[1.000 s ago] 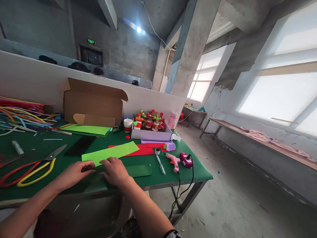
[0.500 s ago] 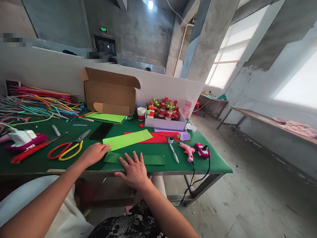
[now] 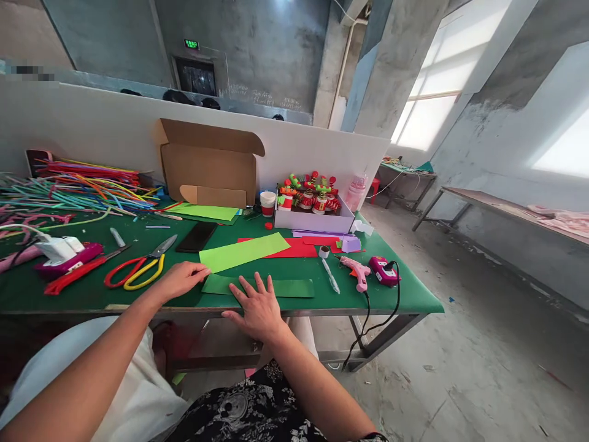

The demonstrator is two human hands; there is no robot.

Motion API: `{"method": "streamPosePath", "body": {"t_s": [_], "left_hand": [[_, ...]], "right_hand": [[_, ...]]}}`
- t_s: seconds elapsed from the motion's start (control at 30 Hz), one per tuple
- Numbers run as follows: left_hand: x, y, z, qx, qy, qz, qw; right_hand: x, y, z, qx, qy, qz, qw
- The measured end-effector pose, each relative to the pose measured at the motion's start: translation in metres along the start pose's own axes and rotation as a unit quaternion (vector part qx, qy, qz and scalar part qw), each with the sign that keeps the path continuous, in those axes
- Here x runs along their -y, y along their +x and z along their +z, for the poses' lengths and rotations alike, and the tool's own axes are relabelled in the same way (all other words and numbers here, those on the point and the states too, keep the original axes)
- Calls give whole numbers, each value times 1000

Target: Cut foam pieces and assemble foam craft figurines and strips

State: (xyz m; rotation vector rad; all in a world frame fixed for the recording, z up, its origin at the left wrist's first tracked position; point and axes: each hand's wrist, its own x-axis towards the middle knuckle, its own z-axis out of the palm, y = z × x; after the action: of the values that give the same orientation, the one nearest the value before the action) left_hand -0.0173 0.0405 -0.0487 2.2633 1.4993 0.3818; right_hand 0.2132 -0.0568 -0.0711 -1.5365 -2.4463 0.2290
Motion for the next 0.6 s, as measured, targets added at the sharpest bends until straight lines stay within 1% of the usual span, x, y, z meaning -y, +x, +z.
{"method": "streamPosePath", "body": {"t_s": [0.1,0.17,0.27,0.33,0.37,0.43,0.6], "left_hand": [[-8,1,9,10,-10,7,1000],[-9,0,13,19,-37,24,999],[-8,0,15,31,-60,36,997],[-8,0,14,46,-61,39,996],[-8,0,13,56,-60,43,996],[-9,0,12,70,-56,55,994],[-10,2,11,77,-50,74,993]], "right_hand": [[0,-3,0,-17,13,-10,1000],[-4,-5,0,-58,29,1,998],[-19,-5,-4,-129,62,70,987],[-32,0,-11,-141,74,113,981],[-39,5,-15,-134,76,125,980],[-48,17,-22,-104,83,127,983],[-56,48,-30,-2,58,75,996]]}}
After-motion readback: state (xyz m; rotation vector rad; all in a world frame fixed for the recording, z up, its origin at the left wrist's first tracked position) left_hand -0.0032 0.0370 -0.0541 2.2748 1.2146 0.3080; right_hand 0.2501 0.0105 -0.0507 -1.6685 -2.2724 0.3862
